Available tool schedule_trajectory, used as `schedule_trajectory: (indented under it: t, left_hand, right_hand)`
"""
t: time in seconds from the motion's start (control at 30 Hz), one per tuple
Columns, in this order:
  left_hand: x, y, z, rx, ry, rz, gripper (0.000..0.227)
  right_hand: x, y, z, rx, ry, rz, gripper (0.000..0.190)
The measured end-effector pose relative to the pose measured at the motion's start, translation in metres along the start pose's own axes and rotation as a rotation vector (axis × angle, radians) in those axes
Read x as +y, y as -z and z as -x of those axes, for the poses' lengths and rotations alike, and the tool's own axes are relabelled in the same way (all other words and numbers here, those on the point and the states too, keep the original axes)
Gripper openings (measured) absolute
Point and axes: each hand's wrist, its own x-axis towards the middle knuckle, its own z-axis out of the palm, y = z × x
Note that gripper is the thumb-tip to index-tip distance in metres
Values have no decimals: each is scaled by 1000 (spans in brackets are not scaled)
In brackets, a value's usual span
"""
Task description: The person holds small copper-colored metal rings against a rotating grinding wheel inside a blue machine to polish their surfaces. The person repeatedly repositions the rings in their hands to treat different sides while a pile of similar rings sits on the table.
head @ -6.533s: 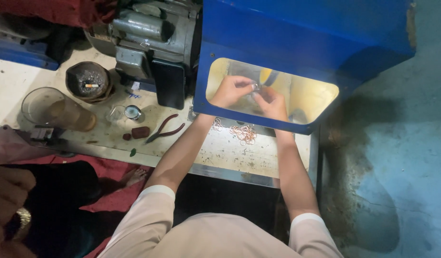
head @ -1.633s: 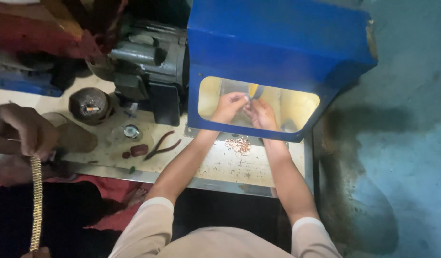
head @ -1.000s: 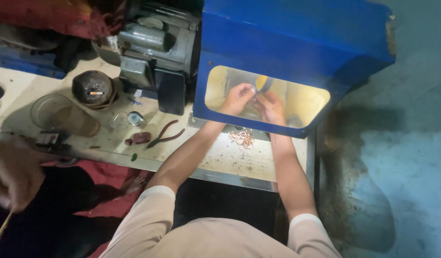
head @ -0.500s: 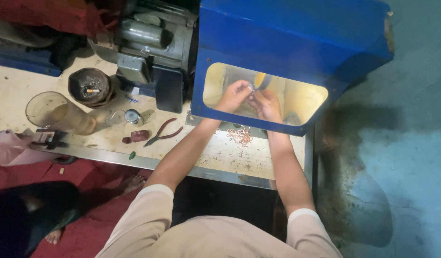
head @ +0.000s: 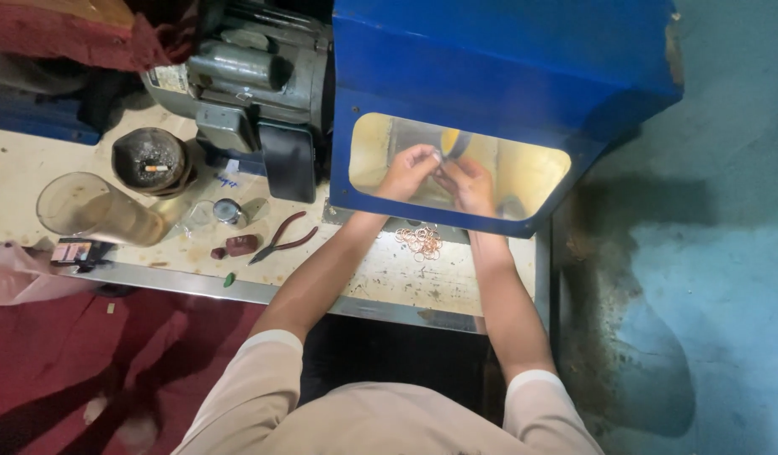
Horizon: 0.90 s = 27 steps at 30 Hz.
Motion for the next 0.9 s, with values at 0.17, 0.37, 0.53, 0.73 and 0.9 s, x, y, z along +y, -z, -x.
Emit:
schedule_trajectory:
  t: [0.17, 0.37, 0.53, 0.73, 0.9]
  left_hand:
    - [23, 0, 14, -10, 1, -6, 20]
    - [39, 3, 16, -98, -10, -193, 15]
    - [45, -8, 22, -42, -57, -176, 20]
    - [55, 8, 15, -53, -39, -260, 14]
    - [71, 6, 24, -122, -115, -370, 16]
  right_hand:
    - [20, 13, -14, 7, 2, 11, 14]
    - [-23, 1, 15, -41, -12, 131, 20]
    - [-8, 10, 0, 14, 18, 183, 12]
    - [-4, 6, -7, -24, 52, 184, 14]
    - [-25, 14, 9, -86, -14, 213, 23]
